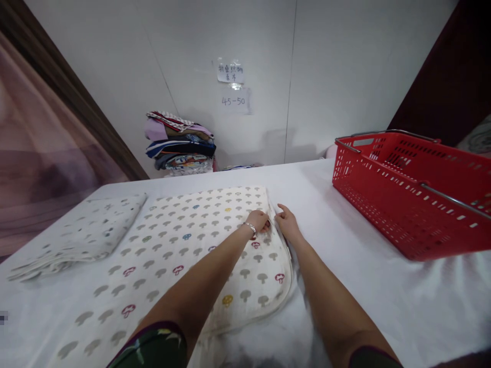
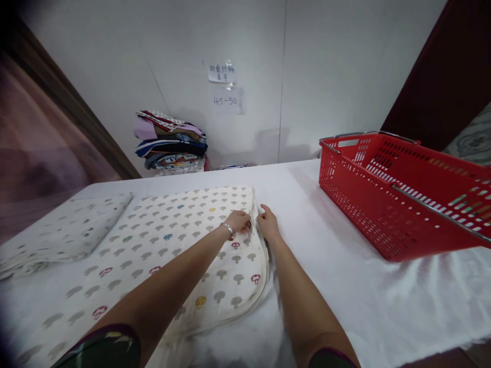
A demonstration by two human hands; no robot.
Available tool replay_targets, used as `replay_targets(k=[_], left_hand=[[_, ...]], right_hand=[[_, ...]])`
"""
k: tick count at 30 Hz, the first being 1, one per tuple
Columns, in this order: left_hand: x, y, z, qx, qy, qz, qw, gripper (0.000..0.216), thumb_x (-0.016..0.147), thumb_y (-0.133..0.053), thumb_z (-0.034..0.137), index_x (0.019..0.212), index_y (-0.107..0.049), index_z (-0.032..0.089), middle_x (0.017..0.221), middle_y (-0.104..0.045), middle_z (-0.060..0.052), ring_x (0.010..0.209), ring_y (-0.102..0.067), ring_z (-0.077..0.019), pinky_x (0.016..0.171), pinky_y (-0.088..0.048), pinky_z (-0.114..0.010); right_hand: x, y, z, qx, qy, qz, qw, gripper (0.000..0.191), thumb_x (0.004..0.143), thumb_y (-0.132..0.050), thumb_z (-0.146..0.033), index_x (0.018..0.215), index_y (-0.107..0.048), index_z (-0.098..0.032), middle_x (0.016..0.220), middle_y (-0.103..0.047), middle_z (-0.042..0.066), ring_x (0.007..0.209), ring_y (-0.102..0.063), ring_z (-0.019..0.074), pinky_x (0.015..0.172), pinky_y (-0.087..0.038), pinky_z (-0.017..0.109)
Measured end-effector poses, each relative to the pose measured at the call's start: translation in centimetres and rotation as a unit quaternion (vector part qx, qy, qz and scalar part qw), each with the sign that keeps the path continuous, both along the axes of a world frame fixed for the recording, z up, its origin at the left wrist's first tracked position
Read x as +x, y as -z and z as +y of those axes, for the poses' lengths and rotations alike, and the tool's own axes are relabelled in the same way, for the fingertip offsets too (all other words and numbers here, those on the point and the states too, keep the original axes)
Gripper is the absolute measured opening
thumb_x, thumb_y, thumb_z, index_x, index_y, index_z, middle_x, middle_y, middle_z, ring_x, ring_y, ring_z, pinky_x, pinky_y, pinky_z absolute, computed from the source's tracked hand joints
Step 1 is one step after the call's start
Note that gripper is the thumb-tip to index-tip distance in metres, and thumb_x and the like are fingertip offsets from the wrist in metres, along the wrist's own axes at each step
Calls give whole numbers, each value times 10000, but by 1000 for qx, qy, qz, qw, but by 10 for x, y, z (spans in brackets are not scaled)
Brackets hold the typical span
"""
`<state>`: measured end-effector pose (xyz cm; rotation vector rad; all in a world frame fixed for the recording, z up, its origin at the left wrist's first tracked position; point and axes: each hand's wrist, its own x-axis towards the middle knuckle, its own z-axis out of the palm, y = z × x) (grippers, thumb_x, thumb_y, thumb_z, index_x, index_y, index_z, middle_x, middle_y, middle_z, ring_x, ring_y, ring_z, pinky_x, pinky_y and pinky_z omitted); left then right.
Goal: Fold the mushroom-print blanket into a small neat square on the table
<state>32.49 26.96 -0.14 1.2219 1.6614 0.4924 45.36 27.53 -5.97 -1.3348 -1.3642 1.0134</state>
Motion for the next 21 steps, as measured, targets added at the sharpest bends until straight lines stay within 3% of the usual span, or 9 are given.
replay_targets(k=[7, 12, 21], left_hand=[[2, 0, -2, 20, 8, 16, 1000, 166, 822, -454, 199, 755, -589, 129, 768, -683, -44, 502, -590, -78, 508, -486, -180], [3, 0, -1, 39, 9, 30, 999, 178, 817, -435, 194, 775, -595, 129, 787, -686, -48, 509, -592, -77, 504, -481, -175], [2, 3, 2, 50, 25, 63, 996, 147, 791, -496, 230, 764, -606, 137, 743, -683, -48, 527, -603, -101, 494, -474, -186]], right_hand=[[1, -3, -4, 61, -22, -60, 996, 573, 686, -472, -202, 1257, -484, -164, 692, -601, -38, 644, -529, 121, 674, -420, 252], [-1, -10, -8, 74, -19, -111, 991, 573, 696, -473, -162, 1269, -481, -168, 684, -616, -32, 644, -553, 127, 675, -426, 256], [-3, -10, -8, 74, -15, -85, 994, 568, 693, -478, -165, 1261, -482, -155, 666, -611, -39, 613, -546, 118, 647, -434, 247]])
